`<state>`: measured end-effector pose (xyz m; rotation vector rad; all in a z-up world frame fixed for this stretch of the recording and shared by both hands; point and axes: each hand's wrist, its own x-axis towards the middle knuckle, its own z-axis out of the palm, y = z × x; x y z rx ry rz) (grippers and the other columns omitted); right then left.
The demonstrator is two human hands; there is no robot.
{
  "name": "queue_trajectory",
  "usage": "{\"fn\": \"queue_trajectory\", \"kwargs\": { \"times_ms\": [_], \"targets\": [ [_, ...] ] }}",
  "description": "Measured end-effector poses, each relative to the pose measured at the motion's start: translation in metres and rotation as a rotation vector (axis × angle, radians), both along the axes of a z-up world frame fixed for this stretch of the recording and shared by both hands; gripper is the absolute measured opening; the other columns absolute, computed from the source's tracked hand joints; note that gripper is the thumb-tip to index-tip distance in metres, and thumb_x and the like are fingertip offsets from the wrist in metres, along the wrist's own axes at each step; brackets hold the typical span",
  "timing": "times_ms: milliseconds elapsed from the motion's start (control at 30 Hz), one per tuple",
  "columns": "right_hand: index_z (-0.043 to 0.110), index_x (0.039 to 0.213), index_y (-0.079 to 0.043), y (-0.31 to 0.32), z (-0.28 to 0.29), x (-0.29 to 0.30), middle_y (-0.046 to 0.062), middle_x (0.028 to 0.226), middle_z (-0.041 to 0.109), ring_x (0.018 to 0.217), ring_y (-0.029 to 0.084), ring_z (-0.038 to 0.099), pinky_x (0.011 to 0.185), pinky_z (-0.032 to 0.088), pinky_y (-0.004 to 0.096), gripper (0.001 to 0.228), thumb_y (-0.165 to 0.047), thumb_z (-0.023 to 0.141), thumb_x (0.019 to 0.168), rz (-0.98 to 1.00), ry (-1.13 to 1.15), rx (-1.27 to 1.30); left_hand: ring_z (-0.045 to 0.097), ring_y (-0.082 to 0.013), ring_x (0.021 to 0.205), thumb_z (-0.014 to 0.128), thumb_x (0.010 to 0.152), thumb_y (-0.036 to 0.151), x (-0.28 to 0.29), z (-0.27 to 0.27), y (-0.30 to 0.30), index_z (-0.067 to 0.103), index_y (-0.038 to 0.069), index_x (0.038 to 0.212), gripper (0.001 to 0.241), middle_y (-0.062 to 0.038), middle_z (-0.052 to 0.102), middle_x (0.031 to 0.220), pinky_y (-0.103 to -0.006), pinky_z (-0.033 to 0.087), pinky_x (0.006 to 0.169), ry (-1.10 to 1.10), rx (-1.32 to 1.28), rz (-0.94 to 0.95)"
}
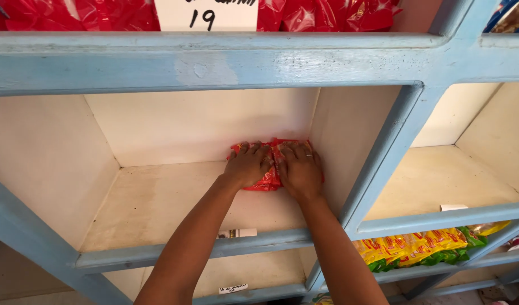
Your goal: Organizing and stocking instant noodle packets onto shelves in a grocery store.
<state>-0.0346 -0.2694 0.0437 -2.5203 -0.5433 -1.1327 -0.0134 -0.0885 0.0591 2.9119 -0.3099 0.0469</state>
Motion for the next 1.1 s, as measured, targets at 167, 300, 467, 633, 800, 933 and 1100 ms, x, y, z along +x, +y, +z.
{"fn": "queue_trajectory", "kwargs": {
  "times_ms": [167,300,467,633,800,933,1100],
  "targets": [
    [0.070,0.125,-0.012,-0.009,-0.006,-0.025,0.013,0.129,0.066,0.127,0.033,0.057,0.113,0.044,0.051,0.033,-0.025,0.063,0.096,0.078,0.060,0.074,0.027,-0.0343,0.153,0.047,0.101,0.047,-0.002,0.011,0.013,0.049,0.021,0.149,0.055,-0.004,0.041,0.160,-0.0545,0.030,0.120,-0.106,-0.122,-0.167],
    [0.063,0.135,-0.008,-0.015,-0.009,-0.040,0.020,0.140,0.056,0.132,0.044,0.047,0.109,0.037,0.056,0.056,-0.030,0.072,0.084,0.133,0.104,-0.051,0.050,-0.0296,0.141,0.069,0.091,0.028,-0.032,0.033,0.030,0.068,0.020,0.133,0.042,-0.002,0.062,0.143,-0.0433,0.029,0.129,-0.169,-0.138,-0.338],
    [0.060,0.139,-0.015,-0.017,-0.023,-0.039,0.014,0.150,0.051,0.140,0.041,0.042,0.111,0.035,0.058,0.060,-0.026,0.072,0.081,0.081,0.135,-0.172,0.048,-0.0311,0.131,0.080,0.076,0.016,-0.061,0.028,0.033,0.071,0.028,0.127,0.053,0.003,0.057,0.141,-0.0416,0.047,0.106,-0.213,-0.036,-0.244],
    [0.059,0.141,-0.017,-0.018,-0.026,-0.037,0.012,0.151,0.051,0.140,0.041,0.043,0.114,0.034,0.057,0.061,-0.021,0.072,0.082,0.069,0.141,-0.162,0.051,-0.0282,0.131,0.071,0.086,0.010,-0.062,0.020,0.031,0.071,0.028,0.126,0.044,0.007,0.058,0.143,-0.0419,0.050,0.104,-0.188,-0.131,-0.187],
    [0.054,0.146,-0.006,-0.013,-0.016,-0.051,0.024,0.150,0.050,0.138,0.047,0.046,0.114,0.041,0.052,0.068,-0.010,0.073,0.081,0.253,0.052,0.025,0.043,-0.0317,0.138,0.067,0.087,0.003,-0.090,0.030,0.046,0.069,0.023,0.129,0.047,0.003,0.055,0.146,-0.0446,0.045,0.107,-0.309,-0.183,-0.314],
    [0.055,0.144,-0.007,0.011,0.004,-0.122,0.021,0.147,0.056,0.137,0.043,0.054,0.114,0.046,0.050,0.060,-0.003,0.074,0.087,0.387,-0.088,0.054,0.046,-0.0288,0.141,0.071,0.086,0.008,-0.191,0.047,0.079,0.069,0.020,0.129,0.045,0.001,0.056,0.147,-0.0426,0.044,0.112,-0.505,-0.299,-0.391],
    [0.053,0.130,-0.010,0.048,-0.063,-0.214,0.014,0.129,0.066,0.123,0.032,0.068,0.106,0.056,0.039,0.042,0.008,0.070,0.095,0.841,-0.075,0.181,0.058,-0.0260,0.137,0.069,0.100,0.004,-0.342,0.002,0.149,0.069,0.017,0.132,0.034,0.000,0.063,0.145,-0.0377,0.052,0.112,-0.397,-0.615,-0.435]
  ]
}}
